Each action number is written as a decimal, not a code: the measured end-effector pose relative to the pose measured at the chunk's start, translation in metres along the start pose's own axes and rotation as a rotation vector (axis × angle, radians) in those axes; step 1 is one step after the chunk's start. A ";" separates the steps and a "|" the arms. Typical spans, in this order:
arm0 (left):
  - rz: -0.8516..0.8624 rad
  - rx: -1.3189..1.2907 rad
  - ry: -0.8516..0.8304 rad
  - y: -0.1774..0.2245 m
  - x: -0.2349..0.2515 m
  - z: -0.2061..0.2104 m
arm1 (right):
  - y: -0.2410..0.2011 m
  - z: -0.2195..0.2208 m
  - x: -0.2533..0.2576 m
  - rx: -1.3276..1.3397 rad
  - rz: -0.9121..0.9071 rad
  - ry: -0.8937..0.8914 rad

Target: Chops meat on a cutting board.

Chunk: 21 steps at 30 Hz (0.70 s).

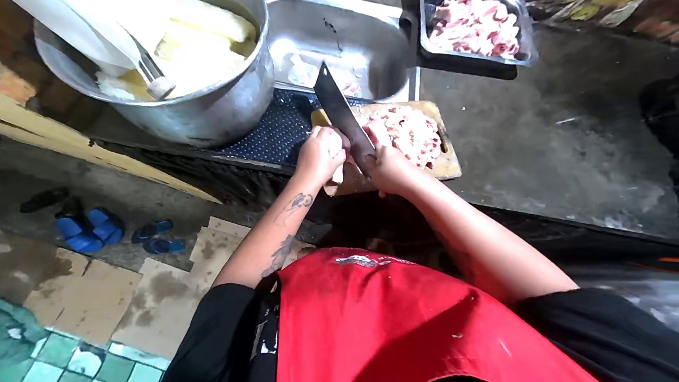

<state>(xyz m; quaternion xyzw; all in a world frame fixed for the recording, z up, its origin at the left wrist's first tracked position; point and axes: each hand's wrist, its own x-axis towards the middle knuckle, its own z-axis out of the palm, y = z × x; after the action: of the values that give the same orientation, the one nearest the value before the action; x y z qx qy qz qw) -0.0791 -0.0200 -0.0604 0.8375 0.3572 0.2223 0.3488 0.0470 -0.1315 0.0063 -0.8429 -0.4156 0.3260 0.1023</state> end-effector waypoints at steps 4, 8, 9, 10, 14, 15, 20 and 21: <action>-0.023 0.016 -0.005 -0.002 0.010 -0.005 | 0.000 0.004 0.003 0.002 -0.005 0.023; 0.024 -0.001 0.014 -0.005 0.009 0.000 | 0.028 -0.004 -0.031 0.009 0.024 -0.014; 0.039 -0.009 0.016 -0.006 0.010 0.001 | 0.031 -0.007 -0.031 -0.004 0.025 -0.021; 0.044 -0.014 0.010 -0.007 0.011 0.000 | 0.028 -0.011 -0.026 -0.016 0.036 -0.037; 0.053 -0.006 -0.027 -0.007 0.010 -0.002 | -0.014 -0.013 0.021 -0.049 0.006 -0.035; 0.062 -0.008 -0.041 -0.005 0.008 -0.002 | -0.026 -0.015 0.034 -0.052 -0.010 -0.027; -0.009 -0.016 -0.006 0.002 0.003 0.000 | -0.020 -0.009 0.020 -0.120 -0.029 -0.022; -0.005 -0.030 0.014 0.001 0.003 0.001 | -0.010 -0.007 0.010 -0.124 -0.012 -0.028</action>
<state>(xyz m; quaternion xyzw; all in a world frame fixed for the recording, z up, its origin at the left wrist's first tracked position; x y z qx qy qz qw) -0.0759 -0.0188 -0.0599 0.8296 0.3585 0.2325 0.3595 0.0493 -0.1173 0.0113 -0.8404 -0.4415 0.3109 0.0458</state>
